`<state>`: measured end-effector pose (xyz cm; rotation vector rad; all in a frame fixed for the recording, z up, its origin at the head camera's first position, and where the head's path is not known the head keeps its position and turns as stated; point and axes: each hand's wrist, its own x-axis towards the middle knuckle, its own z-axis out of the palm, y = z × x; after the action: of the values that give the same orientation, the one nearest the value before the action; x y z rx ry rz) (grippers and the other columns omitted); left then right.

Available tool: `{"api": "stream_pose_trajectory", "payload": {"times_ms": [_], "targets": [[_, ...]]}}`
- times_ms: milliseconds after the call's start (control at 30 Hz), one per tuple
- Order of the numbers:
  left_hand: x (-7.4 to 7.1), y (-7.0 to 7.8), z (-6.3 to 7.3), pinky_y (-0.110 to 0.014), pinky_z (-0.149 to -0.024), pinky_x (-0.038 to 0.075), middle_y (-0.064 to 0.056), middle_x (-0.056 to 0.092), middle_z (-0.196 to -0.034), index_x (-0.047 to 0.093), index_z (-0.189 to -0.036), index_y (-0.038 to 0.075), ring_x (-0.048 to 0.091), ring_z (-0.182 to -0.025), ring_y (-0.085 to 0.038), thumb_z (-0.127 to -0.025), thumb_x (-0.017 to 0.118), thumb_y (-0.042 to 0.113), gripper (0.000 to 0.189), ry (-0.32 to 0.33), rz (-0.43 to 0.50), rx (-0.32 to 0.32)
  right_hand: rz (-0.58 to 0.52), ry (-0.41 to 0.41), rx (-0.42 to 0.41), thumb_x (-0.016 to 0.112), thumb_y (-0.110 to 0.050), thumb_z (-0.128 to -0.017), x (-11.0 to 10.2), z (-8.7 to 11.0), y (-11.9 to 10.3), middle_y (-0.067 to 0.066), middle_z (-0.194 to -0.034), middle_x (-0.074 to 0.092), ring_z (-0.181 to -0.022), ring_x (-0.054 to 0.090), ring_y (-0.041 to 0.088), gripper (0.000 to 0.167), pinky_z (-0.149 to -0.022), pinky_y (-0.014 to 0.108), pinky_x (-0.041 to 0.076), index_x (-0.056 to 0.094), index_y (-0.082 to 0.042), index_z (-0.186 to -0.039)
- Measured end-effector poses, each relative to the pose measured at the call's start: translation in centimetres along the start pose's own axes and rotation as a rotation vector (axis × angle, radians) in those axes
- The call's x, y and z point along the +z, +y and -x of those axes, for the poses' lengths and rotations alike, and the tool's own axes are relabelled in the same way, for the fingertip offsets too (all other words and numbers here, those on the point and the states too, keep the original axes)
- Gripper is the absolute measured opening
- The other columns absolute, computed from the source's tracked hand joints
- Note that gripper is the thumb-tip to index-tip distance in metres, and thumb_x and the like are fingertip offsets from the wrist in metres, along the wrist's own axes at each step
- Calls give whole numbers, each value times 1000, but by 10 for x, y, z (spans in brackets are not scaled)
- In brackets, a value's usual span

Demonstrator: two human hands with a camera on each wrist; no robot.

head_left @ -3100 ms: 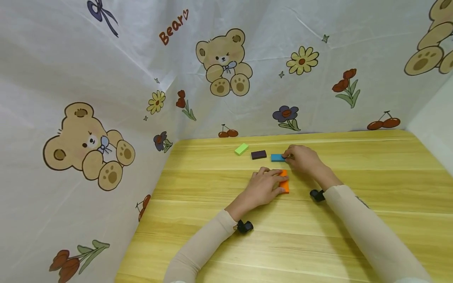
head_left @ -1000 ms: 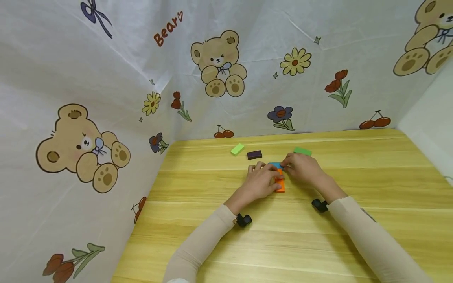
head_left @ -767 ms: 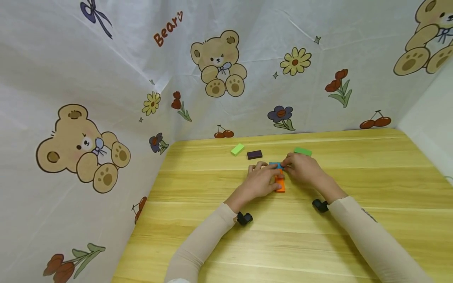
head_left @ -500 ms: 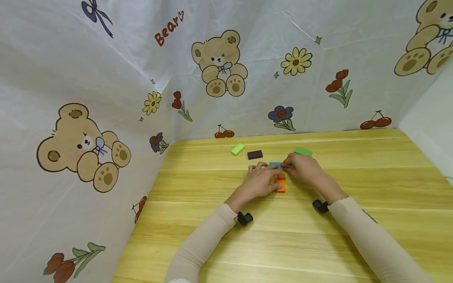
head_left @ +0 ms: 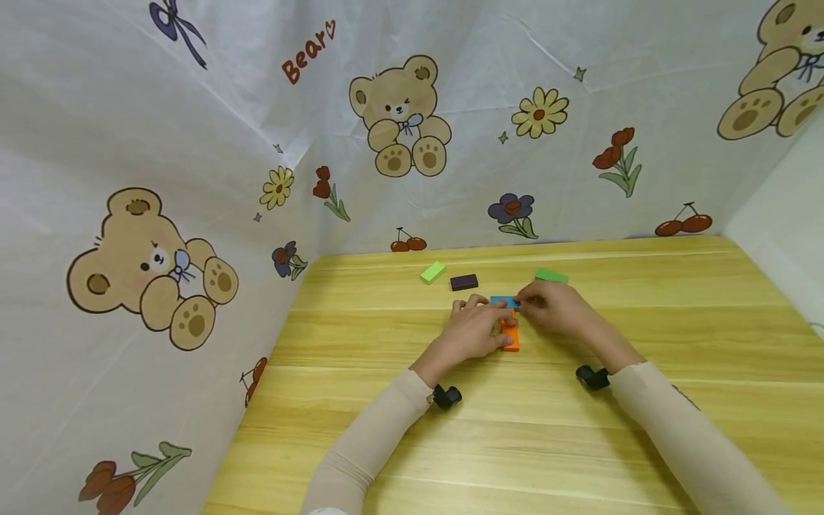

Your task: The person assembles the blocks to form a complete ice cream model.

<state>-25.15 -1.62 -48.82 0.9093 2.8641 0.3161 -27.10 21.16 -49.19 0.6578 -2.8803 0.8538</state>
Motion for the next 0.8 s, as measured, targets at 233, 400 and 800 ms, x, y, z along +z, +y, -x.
{"api": "stream_pose_trajectory", "payload": {"times_ms": [233,400,800], "targets": [[1,1,0,-47,-109,36,14,49,-168,71,-134,48,45,-148,-22,-101,71,51,32,2,-5,-8,-37,77,122,70,-20,-106,-19,4,27,24,-135,72,-118,71,46,29,-99,65,56,76,-3,-128],[2,1,1,-47,-109,36,13,47,-169,71,-134,47,44,-149,-22,-102,70,51,32,6,-1,-7,11,107,234,68,-20,-106,-26,4,50,29,-142,65,-127,62,53,33,-104,71,48,73,-1,-132],[0,0,2,-45,-107,36,12,46,-171,71,-135,46,45,-146,-22,-103,69,51,32,2,15,-3,45,77,284,66,-20,-106,-30,2,59,30,-133,70,-113,69,48,33,-92,64,55,75,1,-131]]}}
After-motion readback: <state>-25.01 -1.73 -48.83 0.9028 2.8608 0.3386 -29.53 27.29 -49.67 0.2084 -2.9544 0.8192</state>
